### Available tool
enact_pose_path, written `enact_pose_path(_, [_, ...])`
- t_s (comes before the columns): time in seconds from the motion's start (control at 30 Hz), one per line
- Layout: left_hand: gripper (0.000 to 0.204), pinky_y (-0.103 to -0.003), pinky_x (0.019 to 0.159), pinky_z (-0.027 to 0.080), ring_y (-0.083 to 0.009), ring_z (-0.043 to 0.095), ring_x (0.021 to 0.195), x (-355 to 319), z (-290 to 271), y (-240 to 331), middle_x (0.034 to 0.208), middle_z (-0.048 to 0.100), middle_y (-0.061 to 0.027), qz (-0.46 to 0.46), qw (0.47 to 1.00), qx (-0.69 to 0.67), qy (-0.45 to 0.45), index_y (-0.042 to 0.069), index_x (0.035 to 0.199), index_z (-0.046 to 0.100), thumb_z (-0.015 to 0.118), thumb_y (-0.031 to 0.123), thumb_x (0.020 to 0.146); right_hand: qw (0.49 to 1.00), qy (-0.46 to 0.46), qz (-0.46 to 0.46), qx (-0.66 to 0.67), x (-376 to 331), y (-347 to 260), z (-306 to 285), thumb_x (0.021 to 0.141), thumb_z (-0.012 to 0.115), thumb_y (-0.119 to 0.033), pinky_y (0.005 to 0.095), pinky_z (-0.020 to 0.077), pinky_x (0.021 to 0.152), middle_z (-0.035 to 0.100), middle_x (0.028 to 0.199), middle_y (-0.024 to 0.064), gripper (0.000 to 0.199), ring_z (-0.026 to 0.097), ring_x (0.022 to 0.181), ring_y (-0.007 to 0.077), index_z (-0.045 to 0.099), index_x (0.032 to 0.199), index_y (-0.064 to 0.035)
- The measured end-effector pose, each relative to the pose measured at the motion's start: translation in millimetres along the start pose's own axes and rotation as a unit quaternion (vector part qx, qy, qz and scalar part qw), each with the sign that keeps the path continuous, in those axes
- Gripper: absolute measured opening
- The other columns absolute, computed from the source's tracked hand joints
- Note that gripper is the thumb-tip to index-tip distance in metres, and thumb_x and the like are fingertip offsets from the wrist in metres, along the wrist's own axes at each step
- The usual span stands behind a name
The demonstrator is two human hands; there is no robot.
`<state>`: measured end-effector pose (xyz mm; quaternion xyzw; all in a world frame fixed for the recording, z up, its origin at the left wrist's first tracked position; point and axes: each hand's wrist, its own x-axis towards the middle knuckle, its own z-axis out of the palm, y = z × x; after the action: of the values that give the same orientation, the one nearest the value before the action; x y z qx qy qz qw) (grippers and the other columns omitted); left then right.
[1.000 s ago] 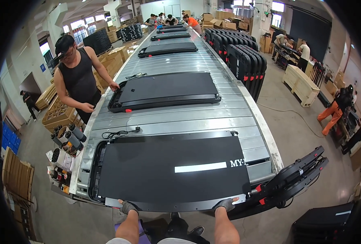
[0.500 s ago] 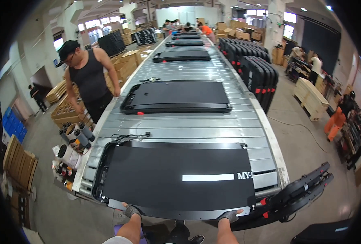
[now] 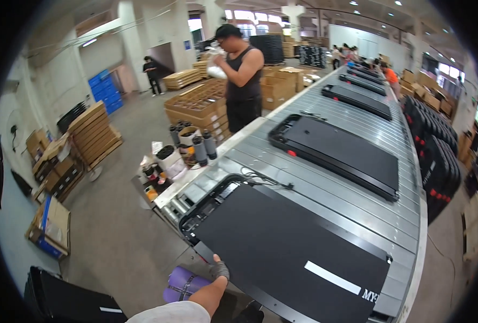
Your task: Picking up treadmill bases from a stack and placing them onto a moving conveyor belt in an assembly line factory.
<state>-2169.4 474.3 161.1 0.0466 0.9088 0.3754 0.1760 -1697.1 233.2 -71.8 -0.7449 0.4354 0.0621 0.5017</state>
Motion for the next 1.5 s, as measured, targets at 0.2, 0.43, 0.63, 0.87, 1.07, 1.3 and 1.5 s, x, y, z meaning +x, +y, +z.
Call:
enact_pose_path(0.2, [0.097, -0.041, 0.113, 0.031, -0.0369, 0.034, 0.139, -10.1, 77.0, -36.1, 0.15, 0.034, -0.027, 0.03, 0.999, 0.003, -0.03, -0.007, 0.144, 0.033, 0.042, 0.071, 0.087, 0.994, 0.02, 0.054, 0.089, -52.0, -72.8, -37.2, 0.088, 0.043, -0.07, 0.0498, 0.0514, 0.089, 0.066, 0.107, 0.0288, 0.091, 0.064, 0.1, 0.0414, 0.058, 0.112, 0.0166])
enact_pose_path(0.43, [0.088, -0.041, 0.114, 0.029, -0.037, 0.036, 0.138, -30.9, 84.1, -17.6, 0.148, 0.037, -0.0273, 0.002, 0.998, 0.001, -0.056, -0.007, 0.143, 0.033, 0.051, 0.06, 0.089, 0.991, 0.045, 0.045, 0.118, -33.6, -94.8, -40.8, 0.088, 0.044, -0.07, 0.0497, 0.0514, 0.088, 0.066, 0.107, 0.029, 0.091, 0.064, 0.099, 0.0416, 0.059, 0.11, 0.0158])
enact_pose_path(0.63, [0.091, -0.043, 0.112, 0.032, -0.0401, 0.039, 0.135, -18.8, 66.4, -15.4, 0.143, 0.039, -0.0331, 0.019, 0.999, -0.022, -0.014, -0.013, 0.139, 0.035, 0.052, 0.061, 0.089, 0.992, 0.02, 0.043, 0.12, -32.5, -61.6, -31.4, 0.088, 0.044, -0.07, 0.0501, 0.0515, 0.088, 0.066, 0.106, 0.0291, 0.089, 0.064, 0.098, 0.0416, 0.06, 0.109, 0.0149])
enact_pose_path(0.87, [0.095, -0.043, 0.113, 0.031, -0.0407, 0.037, 0.136, -51.5, 75.6, -6.9, 0.145, 0.036, -0.034, 0.007, 0.997, -0.016, -0.07, -0.014, 0.139, 0.034, 0.048, 0.065, 0.089, 0.99, 0.054, 0.01, 0.133, 28.7, -55.8, -21.1, 0.091, 0.046, -0.06, 0.0524, 0.0534, 0.077, 0.068, 0.094, 0.0291, 0.072, 0.065, 0.089, 0.0434, 0.062, 0.097, 0.0099])
enact_pose_path(1.07, [0.095, -0.042, 0.114, 0.03, -0.04, 0.035, 0.137, -24.3, 74.0, -21.2, 0.146, 0.034, -0.0335, 0.042, 0.998, -0.024, -0.034, -0.013, 0.141, 0.031, 0.05, 0.064, 0.088, 0.99, 0.102, -0.027, 0.096, 8.2, -43.2, -17.0, 0.092, 0.051, -0.052, 0.053, 0.0541, 0.074, 0.067, 0.089, 0.0286, 0.061, 0.065, 0.086, 0.045, 0.061, 0.095, 0.0083])
enact_pose_path(1.3, [0.093, -0.042, 0.114, 0.029, -0.039, 0.035, 0.138, -29.1, 72.2, -16.5, 0.146, 0.035, -0.0319, 0.01, 0.998, -0.026, -0.054, -0.012, 0.142, 0.032, 0.052, 0.062, 0.089, 0.993, 0.088, -0.045, 0.062, 27.1, -35.4, -12.5, 0.093, 0.05, -0.051, 0.0523, 0.0529, 0.074, 0.066, 0.092, 0.0313, 0.057, 0.065, 0.084, 0.0434, 0.058, 0.098, 0.0052])
enact_pose_path(1.5, [0.093, -0.042, 0.113, 0.03, -0.0391, 0.036, 0.137, -14.1, 82.9, -27.5, 0.146, 0.036, -0.0319, 0.007, 0.997, -0.045, -0.056, -0.012, 0.14, 0.034, 0.052, 0.063, 0.088, 0.994, 0.075, -0.061, 0.058, 35.8, -28.0, -8.3, 0.092, 0.044, -0.06, 0.0467, 0.0528, 0.068, 0.063, 0.075, 0.0228, 0.063, 0.063, 0.071, 0.0376, 0.057, 0.093, 0.0024])
